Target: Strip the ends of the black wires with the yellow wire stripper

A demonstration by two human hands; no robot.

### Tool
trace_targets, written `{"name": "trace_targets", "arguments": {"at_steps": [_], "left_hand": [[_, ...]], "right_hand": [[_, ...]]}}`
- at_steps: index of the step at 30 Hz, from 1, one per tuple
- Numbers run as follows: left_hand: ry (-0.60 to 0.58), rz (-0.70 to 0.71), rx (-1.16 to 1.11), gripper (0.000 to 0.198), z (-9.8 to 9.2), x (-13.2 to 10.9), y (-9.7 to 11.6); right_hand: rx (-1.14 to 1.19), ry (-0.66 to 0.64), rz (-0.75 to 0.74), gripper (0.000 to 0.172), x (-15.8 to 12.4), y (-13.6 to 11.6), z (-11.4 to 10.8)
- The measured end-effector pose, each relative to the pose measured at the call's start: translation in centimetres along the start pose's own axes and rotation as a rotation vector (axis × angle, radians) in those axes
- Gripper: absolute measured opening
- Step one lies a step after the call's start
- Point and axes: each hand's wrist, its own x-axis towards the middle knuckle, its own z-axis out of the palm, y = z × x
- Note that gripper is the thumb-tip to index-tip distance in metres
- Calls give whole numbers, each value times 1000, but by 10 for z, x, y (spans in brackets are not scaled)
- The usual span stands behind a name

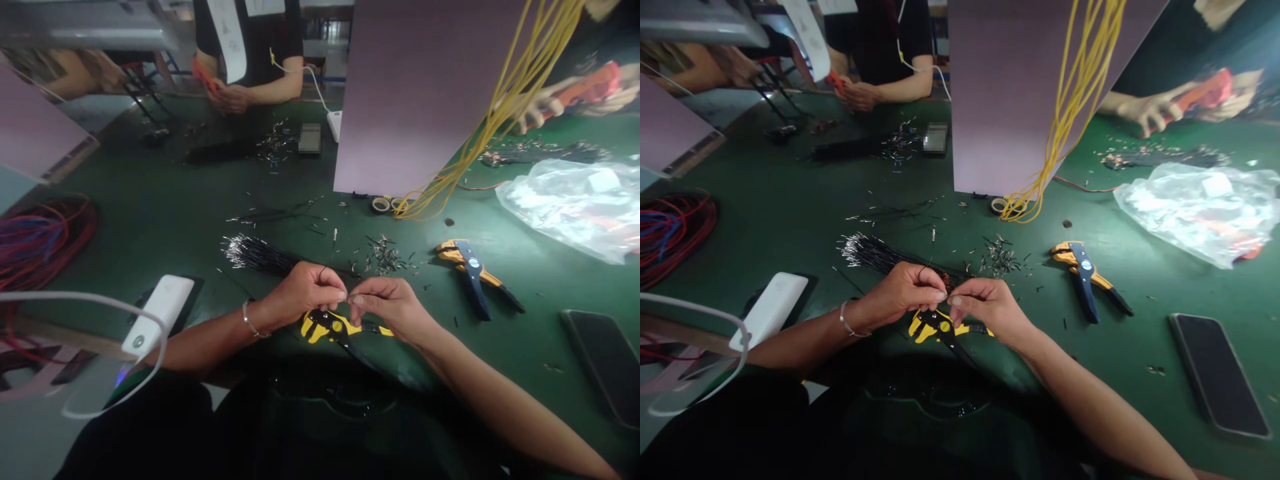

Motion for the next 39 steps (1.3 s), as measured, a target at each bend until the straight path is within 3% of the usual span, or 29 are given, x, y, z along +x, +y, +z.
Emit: {"name": "trace_targets", "arguments": {"at_steps": [7, 17, 27, 35, 39], "left_hand": [[22, -94, -91, 9, 4, 0, 3], [-92, -212, -300, 8, 3, 1, 7], [-167, -214, -339, 5, 0, 3, 1], [-130, -202, -326, 7, 1, 3, 1], [-126, -213, -311, 9, 2, 3, 2]], "right_hand": [[0, 53, -17, 13, 0, 1, 0], [70, 34, -31, 14, 2, 3, 1], [42, -11, -4, 15, 2, 3, 2], [49, -39, -8, 16, 2, 1, 0], [-89, 10, -40, 15, 0, -4, -2]]}}
